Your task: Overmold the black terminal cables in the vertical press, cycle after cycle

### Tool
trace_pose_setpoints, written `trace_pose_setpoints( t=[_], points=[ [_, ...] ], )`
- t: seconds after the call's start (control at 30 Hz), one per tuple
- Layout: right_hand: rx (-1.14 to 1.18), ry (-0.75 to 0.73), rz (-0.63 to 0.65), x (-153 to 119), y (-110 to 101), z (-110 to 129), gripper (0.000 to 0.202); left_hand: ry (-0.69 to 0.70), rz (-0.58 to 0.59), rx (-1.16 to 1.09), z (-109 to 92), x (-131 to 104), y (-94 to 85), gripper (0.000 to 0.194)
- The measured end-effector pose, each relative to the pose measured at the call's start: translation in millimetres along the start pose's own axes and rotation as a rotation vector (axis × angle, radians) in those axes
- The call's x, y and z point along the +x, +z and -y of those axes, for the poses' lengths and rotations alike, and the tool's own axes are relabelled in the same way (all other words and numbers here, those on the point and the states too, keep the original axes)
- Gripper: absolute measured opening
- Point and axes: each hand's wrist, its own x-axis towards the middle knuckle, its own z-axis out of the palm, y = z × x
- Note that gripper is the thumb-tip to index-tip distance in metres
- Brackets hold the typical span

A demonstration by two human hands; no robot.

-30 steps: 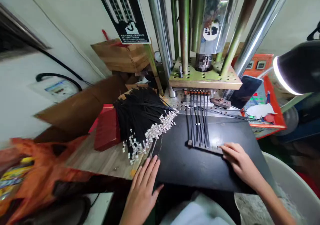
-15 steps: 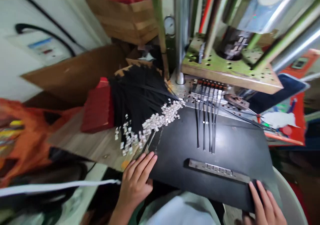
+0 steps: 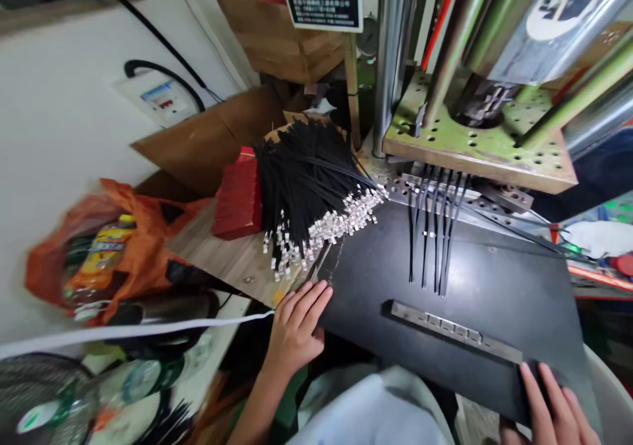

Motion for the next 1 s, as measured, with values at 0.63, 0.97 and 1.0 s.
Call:
trace_pose_setpoints(
  t=[0.63,0.97,1.0],
  points=[
    [0.109,0.019,0.185,16,-16,15,0.072,-0.671,0.076,-0.172,1,147,-55.6,0.038],
    [0.039,-0.014,0.166,13,-11,12,0.076,-0.894,0.385,-0.119,45,232,-8.0,0.026],
    [0.038,-0.015,0.167,13,-11,12,0.076,-0.898,0.373,-0.128,48,226,-14.9,0.025]
  ],
)
